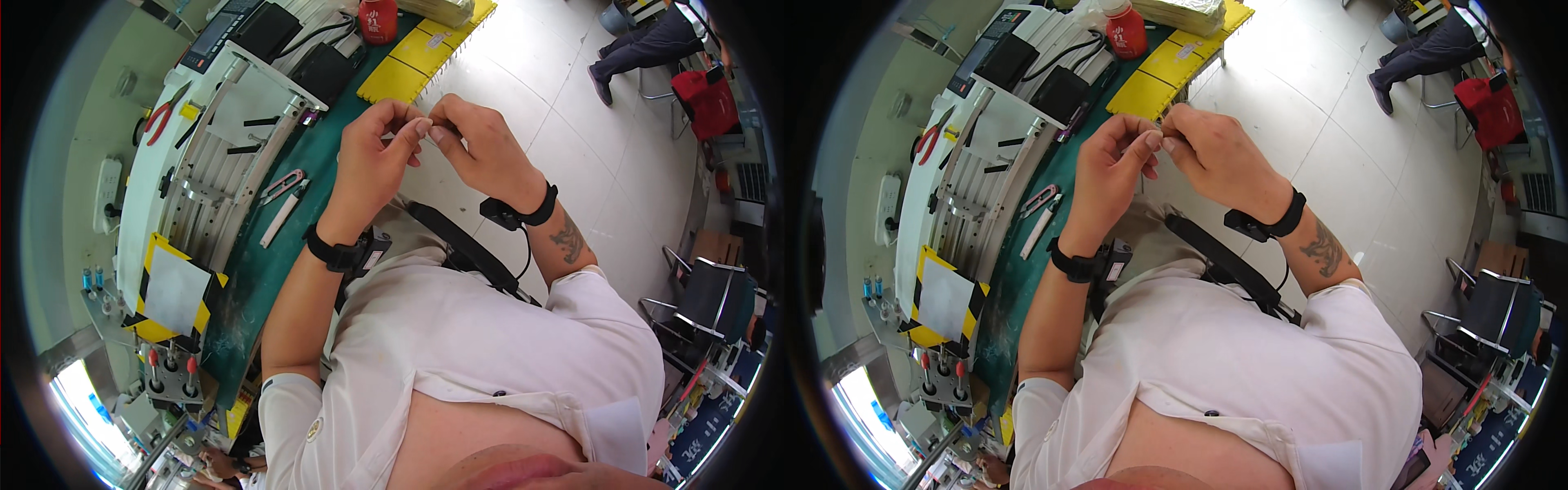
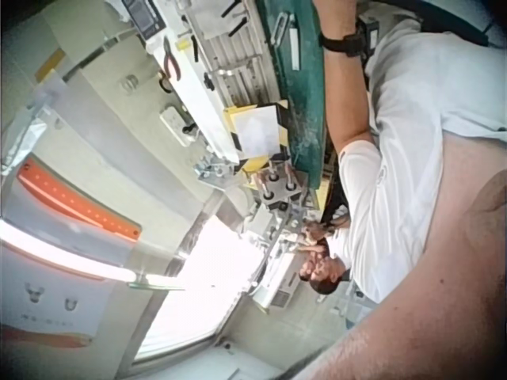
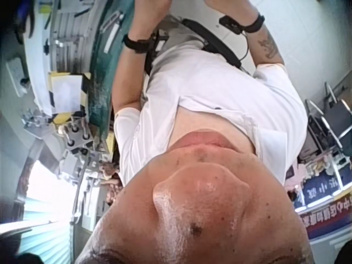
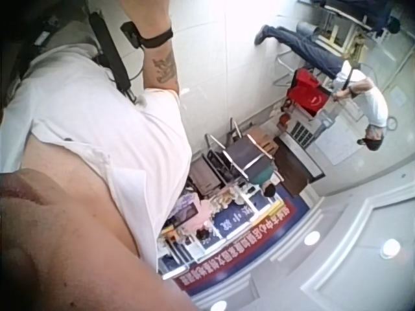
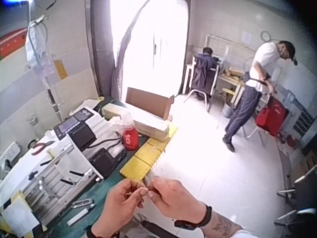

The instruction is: Assembling and testing small mechanical components using a jig, glue, and marking tools.

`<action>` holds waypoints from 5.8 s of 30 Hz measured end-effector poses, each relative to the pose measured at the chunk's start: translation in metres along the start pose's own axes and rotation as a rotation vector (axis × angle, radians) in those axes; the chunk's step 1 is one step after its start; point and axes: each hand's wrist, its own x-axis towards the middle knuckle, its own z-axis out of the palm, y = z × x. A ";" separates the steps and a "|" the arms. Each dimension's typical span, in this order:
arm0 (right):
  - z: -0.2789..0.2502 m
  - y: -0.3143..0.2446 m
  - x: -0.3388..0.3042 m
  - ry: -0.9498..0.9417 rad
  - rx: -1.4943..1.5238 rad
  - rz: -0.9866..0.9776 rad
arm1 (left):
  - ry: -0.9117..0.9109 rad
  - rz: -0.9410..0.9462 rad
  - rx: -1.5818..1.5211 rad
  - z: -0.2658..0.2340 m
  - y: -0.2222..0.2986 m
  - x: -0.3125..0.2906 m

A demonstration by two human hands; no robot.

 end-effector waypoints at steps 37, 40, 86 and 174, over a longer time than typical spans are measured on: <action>-0.011 0.226 0.087 0.604 -0.411 -0.069 | 0.049 0.394 0.943 -0.037 -0.030 0.033; -0.004 0.234 0.084 0.597 -0.466 -0.101 | 0.047 0.404 0.947 -0.038 -0.031 0.034; -0.239 0.132 -0.055 0.683 1.355 0.049 | 0.088 0.463 0.985 -0.039 -0.038 0.032; -0.029 0.240 0.076 0.631 -0.355 0.058 | 0.063 0.425 1.044 -0.032 -0.031 0.031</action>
